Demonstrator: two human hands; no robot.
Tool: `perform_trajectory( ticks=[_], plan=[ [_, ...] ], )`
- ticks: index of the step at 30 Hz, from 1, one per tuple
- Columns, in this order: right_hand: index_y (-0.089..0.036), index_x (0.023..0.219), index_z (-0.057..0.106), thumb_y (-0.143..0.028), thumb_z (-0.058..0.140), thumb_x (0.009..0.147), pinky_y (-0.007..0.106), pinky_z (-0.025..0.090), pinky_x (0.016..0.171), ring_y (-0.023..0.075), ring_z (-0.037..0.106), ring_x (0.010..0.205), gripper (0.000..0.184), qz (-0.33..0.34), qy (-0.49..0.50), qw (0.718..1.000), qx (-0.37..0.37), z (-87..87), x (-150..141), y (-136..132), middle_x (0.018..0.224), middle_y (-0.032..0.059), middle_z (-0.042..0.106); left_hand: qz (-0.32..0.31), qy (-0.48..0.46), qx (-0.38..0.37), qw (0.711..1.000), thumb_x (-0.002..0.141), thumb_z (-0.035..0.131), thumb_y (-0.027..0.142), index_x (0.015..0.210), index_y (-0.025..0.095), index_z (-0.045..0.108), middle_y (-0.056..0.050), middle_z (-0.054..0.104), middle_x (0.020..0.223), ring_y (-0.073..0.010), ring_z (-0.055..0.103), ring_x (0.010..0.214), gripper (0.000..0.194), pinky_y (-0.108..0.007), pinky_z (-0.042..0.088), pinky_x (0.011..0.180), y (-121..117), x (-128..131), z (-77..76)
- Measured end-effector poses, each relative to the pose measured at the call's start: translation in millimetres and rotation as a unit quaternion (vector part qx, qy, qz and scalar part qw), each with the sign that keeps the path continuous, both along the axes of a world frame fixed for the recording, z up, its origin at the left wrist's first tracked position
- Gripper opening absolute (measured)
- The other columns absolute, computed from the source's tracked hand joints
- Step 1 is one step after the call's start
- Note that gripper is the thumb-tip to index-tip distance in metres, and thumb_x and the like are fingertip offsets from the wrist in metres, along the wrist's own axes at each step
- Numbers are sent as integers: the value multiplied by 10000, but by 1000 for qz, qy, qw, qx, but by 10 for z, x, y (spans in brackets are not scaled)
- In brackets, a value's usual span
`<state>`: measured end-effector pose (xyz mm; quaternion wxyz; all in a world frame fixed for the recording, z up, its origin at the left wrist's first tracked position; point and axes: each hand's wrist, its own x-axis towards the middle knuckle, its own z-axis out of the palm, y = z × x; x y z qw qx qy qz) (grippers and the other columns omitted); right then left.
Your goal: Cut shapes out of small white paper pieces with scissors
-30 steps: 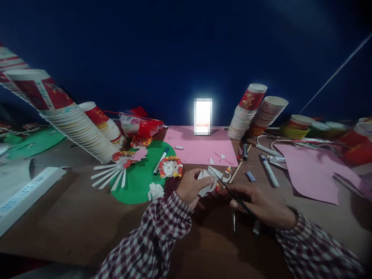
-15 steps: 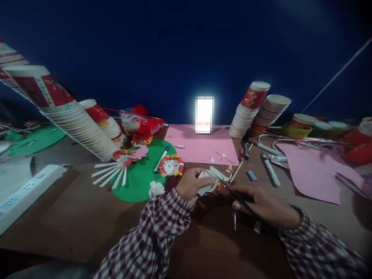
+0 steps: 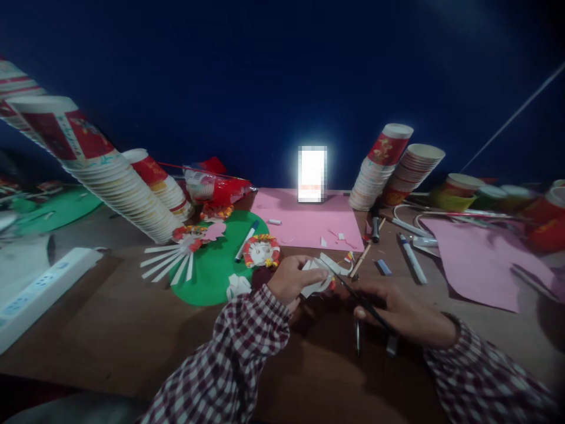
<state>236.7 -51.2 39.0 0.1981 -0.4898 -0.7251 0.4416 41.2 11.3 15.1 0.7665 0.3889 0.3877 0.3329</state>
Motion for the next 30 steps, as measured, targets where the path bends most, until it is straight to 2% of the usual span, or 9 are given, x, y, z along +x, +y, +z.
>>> perform_trajectory(
  ticks=[10, 17, 24, 30],
  plan=[
    [-175, 1023, 658, -432, 574, 780, 305, 511, 653, 231, 631, 720, 363, -6, 14, 1000, -25, 2, -32, -6, 726, 40, 677, -26, 11, -14, 1000, 477, 791, 257, 675, 84, 665, -57, 641, 627, -116, 548, 544, 292, -241, 415, 564, -18, 1, -2],
    [-181, 965, 664, -466, 533, 797, 310, 508, 673, 237, 626, 750, 356, -1, 21, 999, -27, 1, -32, 4, 741, 38, 668, -44, -13, -10, 999, 511, 772, 257, 674, 78, 655, -57, 629, 616, -105, 528, 527, 268, -229, 384, 536, -13, 0, -26],
    [-178, 966, 667, -474, 540, 791, 299, 512, 646, 222, 627, 697, 366, -4, 32, 999, -41, -8, -25, -1, 701, 27, 666, -44, -13, -14, 999, 509, 772, 245, 662, 68, 648, -59, 624, 606, -98, 523, 512, 265, -219, 377, 516, -15, 3, -7],
    [-188, 931, 688, -473, 564, 771, 289, 514, 652, 233, 640, 724, 349, -17, 22, 999, -19, 12, -29, -2, 750, 36, 686, -48, -22, -16, 998, 514, 770, 240, 663, 69, 651, -56, 624, 605, -97, 523, 516, 257, -219, 377, 521, -16, 10, 0]
  ],
)
